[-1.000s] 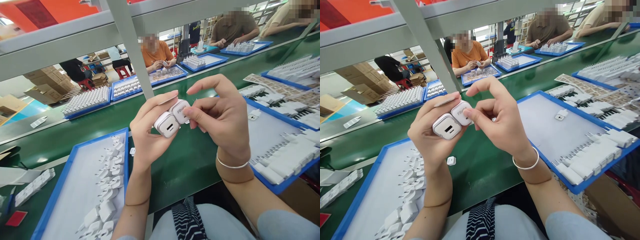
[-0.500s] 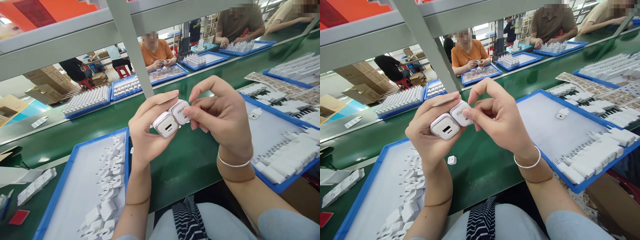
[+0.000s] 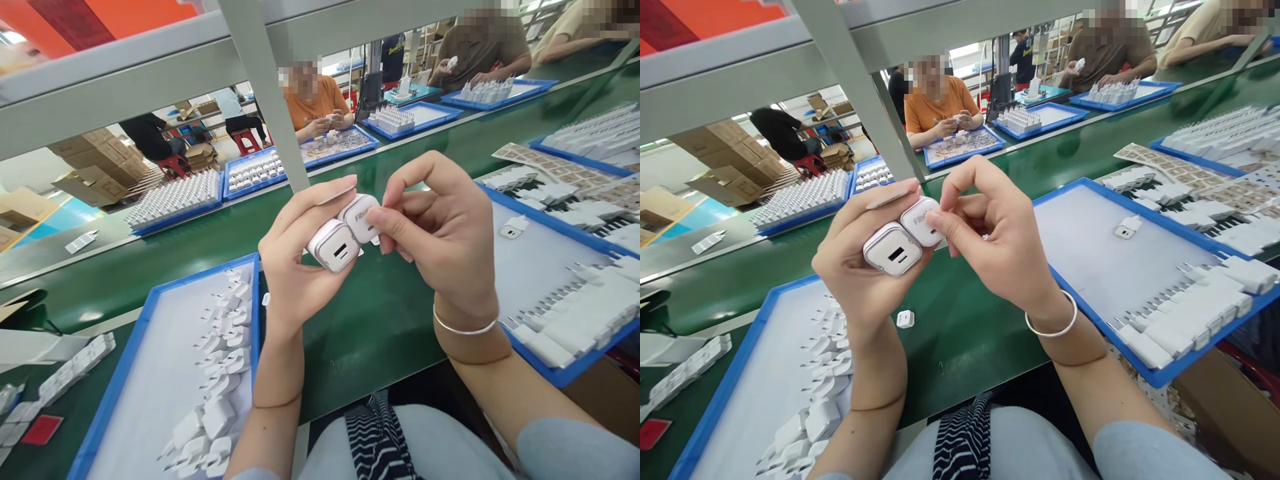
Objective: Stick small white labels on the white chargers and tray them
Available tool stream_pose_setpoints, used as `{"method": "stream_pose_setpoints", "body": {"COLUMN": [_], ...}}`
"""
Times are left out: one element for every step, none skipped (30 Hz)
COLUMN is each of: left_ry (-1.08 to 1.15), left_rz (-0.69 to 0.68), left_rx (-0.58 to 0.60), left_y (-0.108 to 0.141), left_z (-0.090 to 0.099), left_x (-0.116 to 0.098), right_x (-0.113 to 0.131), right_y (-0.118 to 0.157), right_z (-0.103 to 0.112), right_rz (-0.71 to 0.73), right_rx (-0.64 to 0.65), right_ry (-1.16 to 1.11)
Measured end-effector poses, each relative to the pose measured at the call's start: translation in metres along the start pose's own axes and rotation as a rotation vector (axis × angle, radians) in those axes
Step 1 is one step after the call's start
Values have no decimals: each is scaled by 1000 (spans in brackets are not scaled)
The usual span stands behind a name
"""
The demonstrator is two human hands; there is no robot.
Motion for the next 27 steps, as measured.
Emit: {"method": "stream_pose_setpoints", "body": {"left_ry": [9, 21, 36, 52, 70, 86, 99, 108, 110, 104, 92, 75, 60, 47, 40, 41, 47, 56, 67, 79, 92, 106, 119, 131, 139, 145, 151], "left_rz": [-4, -10, -16, -20, -20, -17, -9, 0, 8, 16, 23, 29, 34, 40, 48, 56, 63, 69, 73, 75, 78, 81, 84, 87, 92, 96, 101], "left_rx": [1, 3, 4, 5, 4, 4, 8, 13, 17, 26, 35, 45, 53, 62, 67, 70, 70, 66, 60, 55, 49, 43, 38, 35, 33, 33, 34], "left_y": [0, 0, 0, 0, 0, 0, 0, 0, 0, 0, 0, 0, 0, 0, 0, 0, 0, 0, 0, 0, 0, 1, 1, 1, 1, 1, 1], "left_z": [0, -1, -1, -1, -2, -2, -3, -3, -4, -4, -5, -5, -5, -6, -6, -6, -6, -5, -5, -5, -4, -4, -4, -4, -5, -5, -6], "left_x": [0, 0, 0, 1, 2, 3, 5, 6, 8, 8, 9, 9, 9, 10, 10, 10, 11, 11, 11, 12, 12, 12, 12, 13, 13, 13, 14], "right_x": [-1, -1, -1, -1, -1, 0, 0, 0, 0, 0, -1, -2, -2, -2, -1, -1, 0, 0, 0, -1, -1, -2, -2, -2, -1, 0, 0], "right_y": [0, 0, 0, -1, -1, -2, -2, -3, -3, -4, -4, -5, -5, -5, -5, -6, -6, -6, -5, -5, -5, -4, -4, -4, -4, -4, -4], "right_z": [1, 1, 2, 2, 2, 2, 2, 2, 2, 1, 1, 2, 1, 1, 1, 0, 0, -1, -1, -1, 0, 0, 1, 1, 1, 0, 0], "right_rz": [-12, -18, -20, -20, -19, -15, -9, -3, 0, 0, -4, -8, -9, -5, 5, 15, 22, 22, 16, 9, 3, 0, 0, 6, 20, 32, 40], "right_rx": [5, 9, 12, 14, 15, 17, 22, 28, 32, 33, 34, 35, 37, 41, 46, 54, 60, 62, 62, 57, 51, 43, 35, 32, 34, 38, 42], "right_ry": [13, 23, 30, 34, 36, 33, 23, 12, 3, 1, 7, 17, 29, 36, 37, 33, 29, 29, 34, 44, 55, 67, 77, 82, 81, 80, 82]}}
Point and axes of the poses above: each hand's wrist, its own y-axis away from the middle knuckle, its own z-axis out of the back of the hand, x = y × z, the point moved 8 cm from there along -y, towards the middle knuckle, and after that the axes turned 5 degrees about y, right-handed, at the moved point
